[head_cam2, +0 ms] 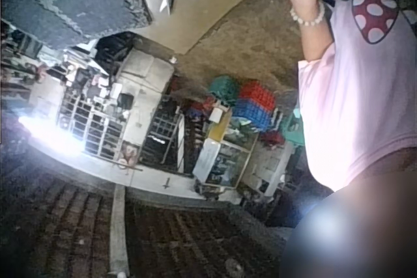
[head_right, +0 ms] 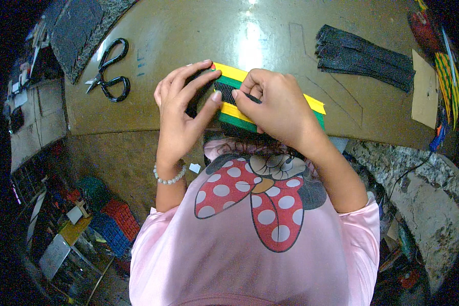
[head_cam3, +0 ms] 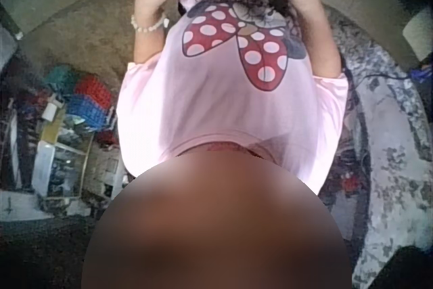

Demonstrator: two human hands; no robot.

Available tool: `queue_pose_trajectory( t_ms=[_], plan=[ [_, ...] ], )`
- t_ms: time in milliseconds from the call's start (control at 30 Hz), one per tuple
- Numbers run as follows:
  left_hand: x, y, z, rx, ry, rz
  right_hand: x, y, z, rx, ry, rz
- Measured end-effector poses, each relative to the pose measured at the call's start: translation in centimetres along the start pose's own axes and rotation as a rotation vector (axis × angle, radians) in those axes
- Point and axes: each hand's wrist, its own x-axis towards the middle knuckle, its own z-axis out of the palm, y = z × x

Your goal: The person assembles a stack of green and yellow striped fabric pieces by placing black fabric strips on top of them. They align and press each strip into place, building a layered stack on the work table.

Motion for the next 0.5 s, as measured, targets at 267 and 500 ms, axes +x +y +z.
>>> queue_pose_trajectory(
  t_ms=[267,500],
  plan=[
    [0.15,-0.09,0.94,0.004,0.094,-0.048,0.05,-0.1,0.01,0.0,-0.008,-0.002],
    [0.14,-0.16,1.14,0.007,0.117,-0.042,0.18,0.23,0.14,0.034,-0.006,0.006]
  ],
)
